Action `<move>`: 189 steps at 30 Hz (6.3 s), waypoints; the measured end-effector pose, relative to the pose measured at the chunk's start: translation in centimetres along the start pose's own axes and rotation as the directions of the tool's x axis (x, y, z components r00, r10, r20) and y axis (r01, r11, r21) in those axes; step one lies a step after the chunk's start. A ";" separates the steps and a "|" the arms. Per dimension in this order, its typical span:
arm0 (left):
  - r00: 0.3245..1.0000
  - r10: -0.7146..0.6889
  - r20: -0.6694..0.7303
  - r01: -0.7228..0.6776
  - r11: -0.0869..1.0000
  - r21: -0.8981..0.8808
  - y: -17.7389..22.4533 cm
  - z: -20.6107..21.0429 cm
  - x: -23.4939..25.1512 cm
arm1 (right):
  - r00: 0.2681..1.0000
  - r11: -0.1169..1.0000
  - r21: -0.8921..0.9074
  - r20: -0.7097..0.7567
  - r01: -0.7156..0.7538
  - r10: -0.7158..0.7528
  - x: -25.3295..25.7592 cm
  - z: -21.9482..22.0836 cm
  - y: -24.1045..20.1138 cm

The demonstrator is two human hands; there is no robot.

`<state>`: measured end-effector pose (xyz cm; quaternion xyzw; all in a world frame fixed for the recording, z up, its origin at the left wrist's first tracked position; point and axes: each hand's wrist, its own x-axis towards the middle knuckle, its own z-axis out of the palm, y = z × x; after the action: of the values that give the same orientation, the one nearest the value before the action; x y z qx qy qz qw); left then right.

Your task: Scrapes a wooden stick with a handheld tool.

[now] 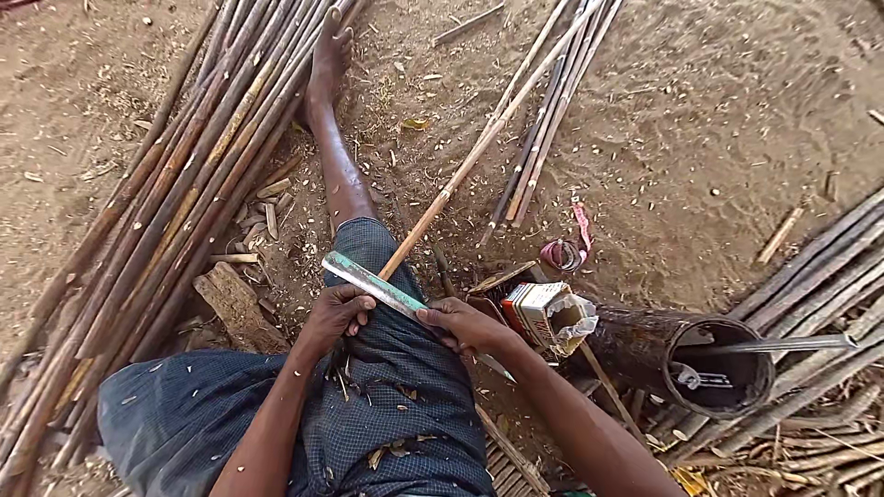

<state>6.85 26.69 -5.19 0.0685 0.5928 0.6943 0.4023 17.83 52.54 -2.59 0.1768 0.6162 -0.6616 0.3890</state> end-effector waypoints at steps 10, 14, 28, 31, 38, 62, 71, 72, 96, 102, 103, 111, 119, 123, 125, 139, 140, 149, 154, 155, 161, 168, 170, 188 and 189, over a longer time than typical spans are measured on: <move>0.999 -0.026 -0.031 0.027 0.999 0.045 0.5 0.6 -0.1 | 0.828 0.996 -0.089 -0.559 -0.006 -0.045 0.0 -0.8 0.3; 0.995 0.027 -0.098 -0.003 0.973 0.229 0.7 1.0 0.0 | 0.877 0.907 -0.419 -0.453 -0.052 -0.159 -0.6 0.7 0.1; 0.995 0.004 -0.098 0.025 0.956 0.293 1.8 1.2 -0.3 | 0.840 0.950 -0.311 -0.506 0.034 -0.195 1.0 0.2 0.2; 0.997 -0.018 -0.079 0.039 0.960 0.276 1.7 1.2 0.1 | 0.847 0.887 -0.462 -0.481 -0.028 -0.224 0.2 1.2 0.4; 0.997 -0.038 -0.062 0.054 0.954 0.296 2.2 0.9 -0.1 | 0.859 0.857 -0.515 -0.436 0.005 -0.267 0.7 1.2 0.1; 0.995 -0.080 0.051 0.059 0.945 0.321 2.2 -0.4 1.7 | 0.891 0.839 -0.541 -0.349 0.062 -0.291 2.1 -0.2 -1.2; 0.989 -0.133 0.057 0.111 0.950 0.293 2.7 -0.5 1.0 | 0.914 0.848 -0.525 -0.305 0.072 -0.267 1.8 -0.1 -0.6; 0.991 -0.121 0.051 0.098 0.942 0.322 3.1 -0.1 0.7 | 0.906 0.872 -0.485 -0.335 0.068 -0.257 1.7 -0.6 -0.5; 0.979 0.006 -0.204 0.081 0.907 0.413 1.6 1.3 0.9 | 0.851 0.874 -0.485 -0.475 -0.043 -0.222 1.0 2.4 -0.9; 0.979 -0.003 -0.203 0.088 0.908 0.410 1.9 1.4 0.3 | 0.854 0.889 -0.458 -0.473 -0.029 -0.215 0.9 2.4 -1.1; 0.981 -0.004 -0.193 0.084 0.909 0.408 1.8 1.3 0.3 | 0.858 0.890 -0.456 -0.470 -0.034 -0.208 0.7 2.5 -1.2; 0.983 -0.017 -0.181 0.077 0.939 0.334 1.6 0.9 1.2 | 0.860 0.854 -0.519 -0.442 -0.014 -0.255 1.4 1.4 -0.8; 0.985 -0.022 -0.172 0.054 0.982 0.182 1.0 0.5 0.5 | 0.842 0.866 -0.500 -0.464 0.009 -0.276 1.1 1.2 -0.6; 0.986 0.017 -0.168 -0.011 0.999 0.035 -0.4 -0.4 0.1 | 0.785 0.885 -0.466 -0.542 0.015 -0.299 1.6 0.9 0.5; 0.985 0.024 -0.172 -0.039 0.996 -0.084 -1.3 -1.0 -0.4 | 0.835 0.800 -0.599 -0.455 -0.029 -0.311 1.0 2.2 0.3; 0.844 -0.267 -0.466 0.024 0.886 -0.463 -2.5 -3.6 -4.6 | 0.764 0.825 -0.565 -0.528 0.011 -0.372 2.0 0.9 1.6; 0.825 -0.281 -0.491 0.025 0.885 -0.465 -2.3 -3.7 -5.2 | 0.792 0.789 -0.615 -0.481 0.001 -0.376 1.9 1.2 1.5; 0.721 -0.325 -0.612 -0.082 0.837 -0.541 -1.6 -4.8 -7.2 | 0.806 0.785 -0.619 -0.456 0.017 -0.377 1.0 0.9 1.0; 0.712 -0.316 -0.626 -0.119 0.825 -0.552 -1.1 -5.2 -8.2 | 0.847 0.739 -0.673 -0.382 0.019 -0.370 0.4 2.1 0.7; 0.706 -0.317 -0.633 -0.122 0.827 -0.549 -0.9 -5.3 -8.3 | 0.870 0.706 -0.708 -0.341 0.011 -0.356 0.1 2.0 0.4; 0.645 -0.323 -0.693 -0.149 0.836 -0.529 -0.8 -5.8 -9.4 | 0.863 0.856 -0.517 -0.435 -0.004 -0.258 0.0 0.8 -0.2; 0.567 -0.217 -0.795 -0.136 0.927 -0.350 0.3 -7.0 -12.3 | 0.852 0.908 -0.407 -0.439 0.097 -0.287 -0.8 -0.6 -1.2; 0.693 -0.035 -0.720 -0.009 0.998 -0.057 0.9 -6.4 -12.9 | 0.813 0.965 -0.227 -0.534 0.128 -0.233 -0.6 -1.4 -1.4; 0.875 0.478 -0.075 -0.196 0.492 0.848 2.7 0.1 -6.7 | 0.795 0.988 -0.063 -0.588 0.140 -0.150 -3.6 1.8 2.0; 0.874 0.486 -0.006 -0.233 0.430 0.872 2.9 0.6 -6.0 | 0.794 0.989 -0.056 -0.591 0.136 -0.142 -3.5 1.9 2.0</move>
<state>9.81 23.42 -0.13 0.2914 0.8719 0.3860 0.0767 21.98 51.89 -1.10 0.3269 0.7214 -0.5969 0.1282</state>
